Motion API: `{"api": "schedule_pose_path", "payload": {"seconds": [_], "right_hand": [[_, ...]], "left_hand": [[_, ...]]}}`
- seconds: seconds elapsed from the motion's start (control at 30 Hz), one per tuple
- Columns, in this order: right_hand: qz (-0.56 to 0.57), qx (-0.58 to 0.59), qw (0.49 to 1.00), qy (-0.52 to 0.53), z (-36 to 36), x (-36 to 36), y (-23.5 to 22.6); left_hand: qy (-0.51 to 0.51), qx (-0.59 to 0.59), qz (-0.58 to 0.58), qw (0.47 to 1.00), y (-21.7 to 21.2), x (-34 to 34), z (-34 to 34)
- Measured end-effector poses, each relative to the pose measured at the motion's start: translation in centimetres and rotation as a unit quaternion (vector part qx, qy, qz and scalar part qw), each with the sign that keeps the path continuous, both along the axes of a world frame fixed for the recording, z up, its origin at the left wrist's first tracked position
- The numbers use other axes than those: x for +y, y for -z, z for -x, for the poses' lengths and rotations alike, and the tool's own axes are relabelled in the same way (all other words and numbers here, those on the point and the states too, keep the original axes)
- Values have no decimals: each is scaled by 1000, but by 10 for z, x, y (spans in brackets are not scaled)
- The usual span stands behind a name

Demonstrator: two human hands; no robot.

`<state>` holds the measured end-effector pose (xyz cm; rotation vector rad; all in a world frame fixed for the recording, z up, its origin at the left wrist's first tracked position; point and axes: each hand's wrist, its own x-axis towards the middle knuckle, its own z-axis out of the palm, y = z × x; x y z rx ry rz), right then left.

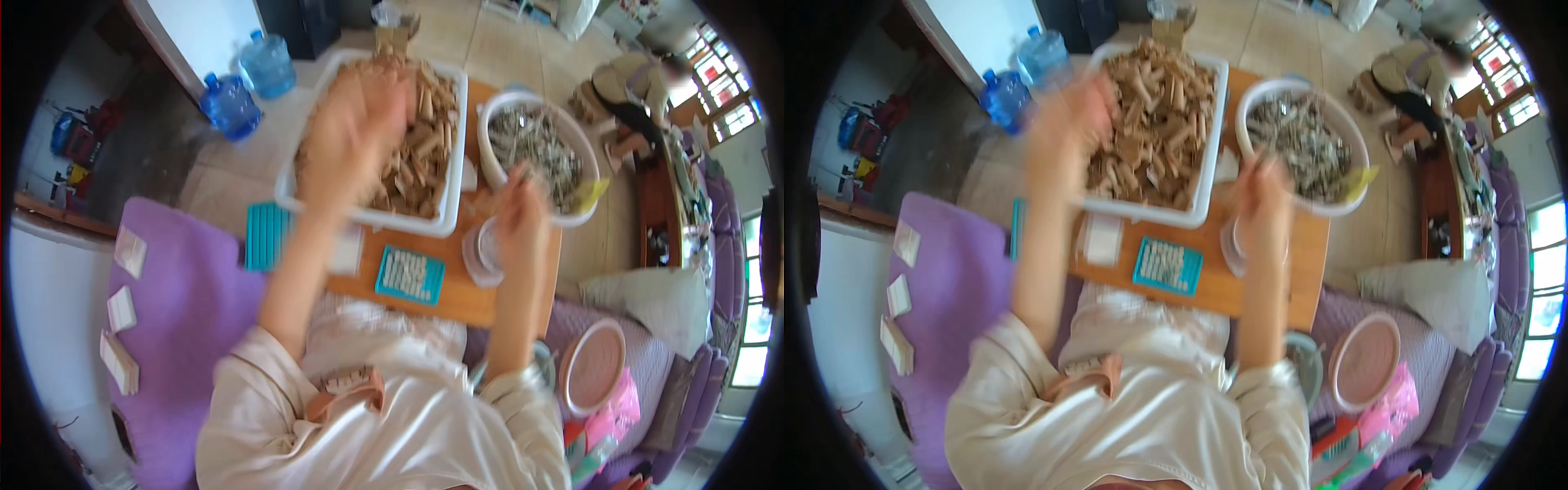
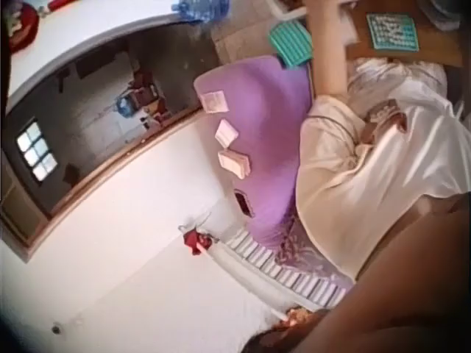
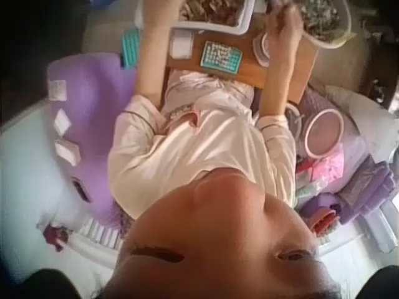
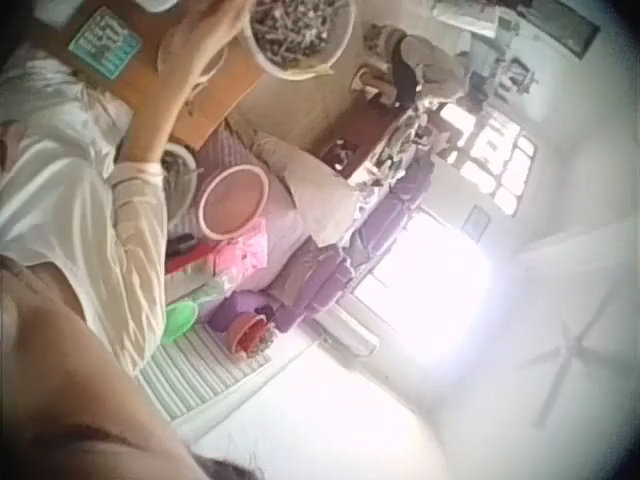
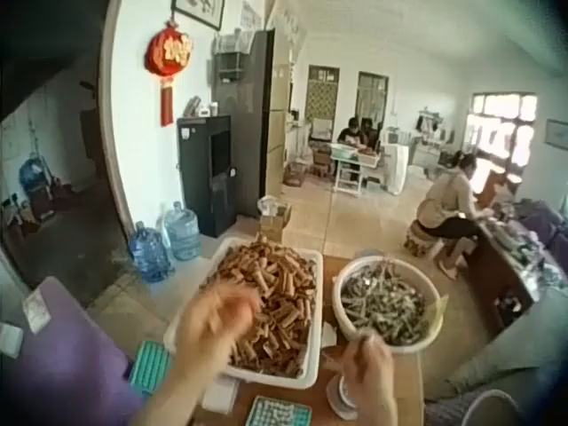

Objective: The person assembles small metal parts into cardboard sleeves by hand, then places the sleeved components into a plastic tray.

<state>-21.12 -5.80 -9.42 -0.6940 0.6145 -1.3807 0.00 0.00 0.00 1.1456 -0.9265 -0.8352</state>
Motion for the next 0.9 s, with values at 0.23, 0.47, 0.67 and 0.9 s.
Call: {"api": "schedule_pose_path", "payload": {"seconds": [0.23,0.47,0.67,0.9], "right_hand": [[-15,113,983,-146,-47,60,25],[194,423,884,-35,-63,73,34],[179,500,845,-66,-55,85,35],[136,444,882,-87,-52,97,49]], "left_hand": [[78,14,4,997,143,50,41],[106,-15,12,994,143,45,31],[186,122,-42,974,153,57,21],[76,311,-12,947,167,57,24]]}}
